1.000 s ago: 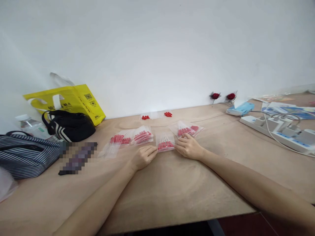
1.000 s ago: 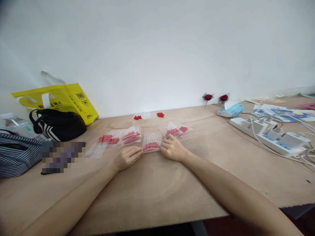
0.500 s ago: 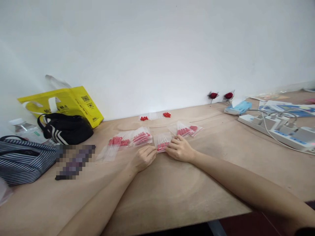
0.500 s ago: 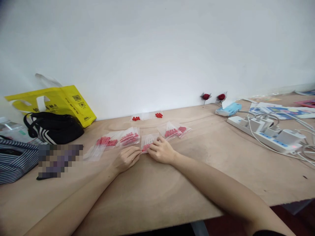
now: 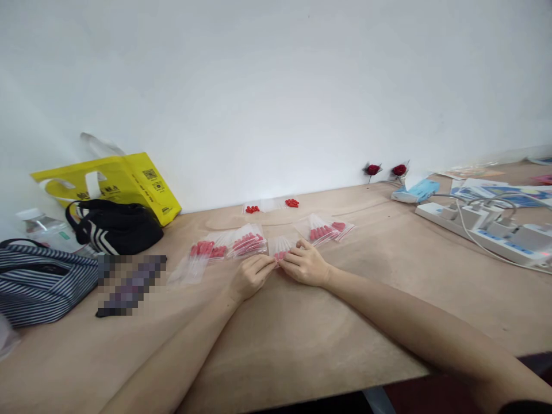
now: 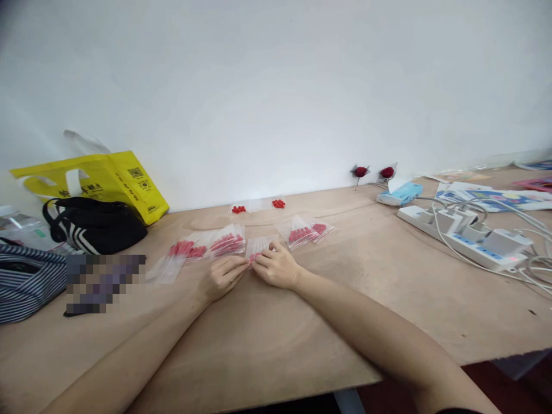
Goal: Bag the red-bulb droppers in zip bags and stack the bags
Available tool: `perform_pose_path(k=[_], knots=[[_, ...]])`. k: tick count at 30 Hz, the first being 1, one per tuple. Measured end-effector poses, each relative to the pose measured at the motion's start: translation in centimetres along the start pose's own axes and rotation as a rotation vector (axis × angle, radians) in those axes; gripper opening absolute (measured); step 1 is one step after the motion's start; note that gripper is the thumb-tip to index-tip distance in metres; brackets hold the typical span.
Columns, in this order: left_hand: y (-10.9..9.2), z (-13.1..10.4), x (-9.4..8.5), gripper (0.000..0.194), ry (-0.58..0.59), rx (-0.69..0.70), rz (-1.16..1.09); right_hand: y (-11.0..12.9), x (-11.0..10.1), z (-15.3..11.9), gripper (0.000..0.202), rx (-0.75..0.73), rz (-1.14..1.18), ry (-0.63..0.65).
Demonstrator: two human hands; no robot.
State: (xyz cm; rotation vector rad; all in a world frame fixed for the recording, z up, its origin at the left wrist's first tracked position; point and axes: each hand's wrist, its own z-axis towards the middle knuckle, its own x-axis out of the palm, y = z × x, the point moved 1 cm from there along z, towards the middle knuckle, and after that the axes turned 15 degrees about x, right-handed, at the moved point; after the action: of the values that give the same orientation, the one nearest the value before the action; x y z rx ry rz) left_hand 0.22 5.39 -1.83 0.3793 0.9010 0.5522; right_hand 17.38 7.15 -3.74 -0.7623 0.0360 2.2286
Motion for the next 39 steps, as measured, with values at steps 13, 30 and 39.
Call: perform_pose_path(k=[13,30,39], knots=[[0.0,0.3,0.0,0.014,0.037,0.023,-0.003,0.5,0.2,0.4,0.028,-0.05,-0.073,0.014],[0.0,-0.8,0.2,0.011,-0.031,-0.066,-0.073,-3.2,-2.2,-2.5,0.024,0.005,-0.138,0.09],[1.0,-1.1,0.5,0.018,0.082,-0.229,-0.076,-3.4,-1.6,-2.2,0.026,0.094,-0.193,0.168]])
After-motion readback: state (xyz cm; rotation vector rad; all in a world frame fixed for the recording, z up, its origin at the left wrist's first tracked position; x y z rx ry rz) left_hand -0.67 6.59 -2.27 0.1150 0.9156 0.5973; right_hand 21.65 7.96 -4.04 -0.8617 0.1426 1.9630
